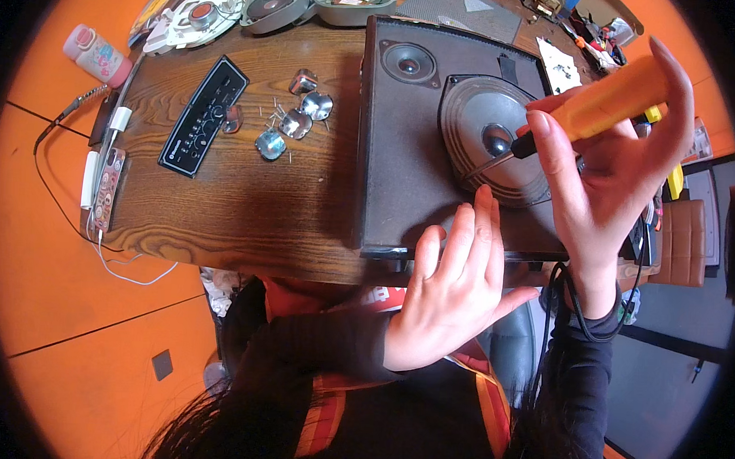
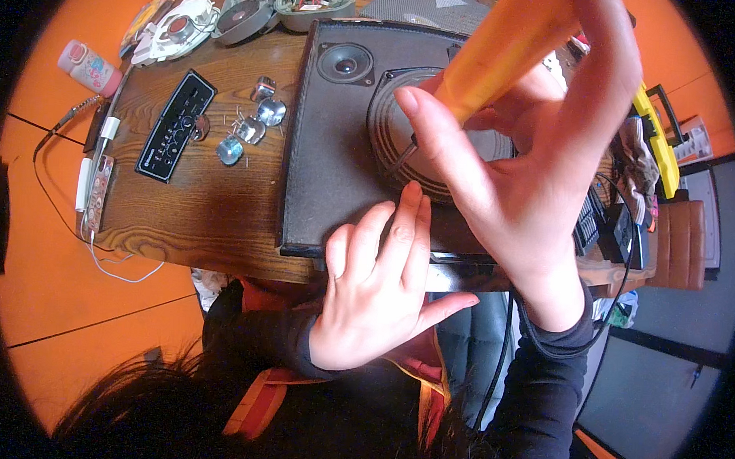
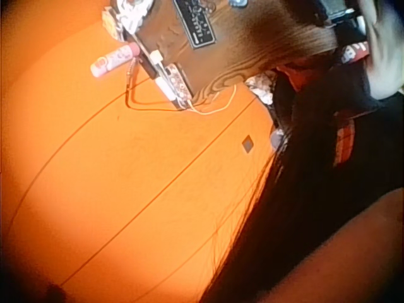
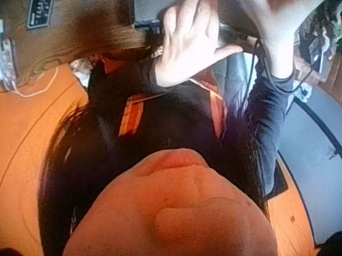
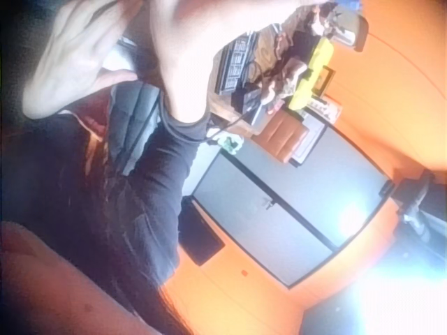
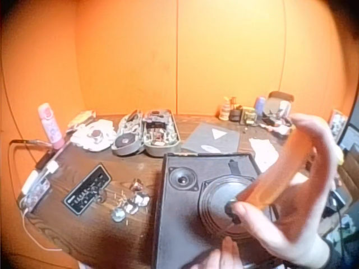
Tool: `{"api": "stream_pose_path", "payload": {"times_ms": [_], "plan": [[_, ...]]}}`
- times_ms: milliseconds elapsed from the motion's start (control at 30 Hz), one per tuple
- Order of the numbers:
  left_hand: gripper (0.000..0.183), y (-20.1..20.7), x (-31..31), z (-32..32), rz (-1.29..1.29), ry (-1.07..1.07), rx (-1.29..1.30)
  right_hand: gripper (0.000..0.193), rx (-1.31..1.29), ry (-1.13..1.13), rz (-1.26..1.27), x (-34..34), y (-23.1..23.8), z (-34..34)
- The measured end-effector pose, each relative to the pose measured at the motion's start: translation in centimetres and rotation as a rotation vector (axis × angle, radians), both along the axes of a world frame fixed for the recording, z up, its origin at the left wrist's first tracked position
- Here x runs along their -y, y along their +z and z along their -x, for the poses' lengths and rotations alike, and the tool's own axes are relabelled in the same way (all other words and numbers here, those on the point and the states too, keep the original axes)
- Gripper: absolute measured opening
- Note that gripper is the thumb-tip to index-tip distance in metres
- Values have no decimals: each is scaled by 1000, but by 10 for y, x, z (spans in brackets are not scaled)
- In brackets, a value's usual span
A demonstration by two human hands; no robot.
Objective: The person uses a screwdriver to fasten screws around the speaker cone and grille of a small speaker. They then place the metal grille cover onto the speaker and secure it with additional screws.
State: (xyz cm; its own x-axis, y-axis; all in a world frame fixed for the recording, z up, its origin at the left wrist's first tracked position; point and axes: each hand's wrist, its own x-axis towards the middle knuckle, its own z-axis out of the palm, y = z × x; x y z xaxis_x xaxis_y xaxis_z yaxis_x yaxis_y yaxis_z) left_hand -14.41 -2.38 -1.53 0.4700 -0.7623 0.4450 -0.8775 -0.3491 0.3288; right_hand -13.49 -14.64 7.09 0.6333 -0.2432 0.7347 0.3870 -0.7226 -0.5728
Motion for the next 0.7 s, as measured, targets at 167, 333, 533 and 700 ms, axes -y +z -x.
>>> {"api": "stream_pose_path", "payload": {"times_ms": [167,333,533,700], "plan": [[89,-2,1,0,2,8,-2,93,-2,15,-19,1,0,3],[88,-4,0,0,29,6,-7,92,5,14,-27,-1,1,3],[86,-6,1,0,57,15,12,91,12,23,-32,-1,1,3],[85,-6,1,-1,42,21,18,90,5,27,-53,0,1,3]]}}
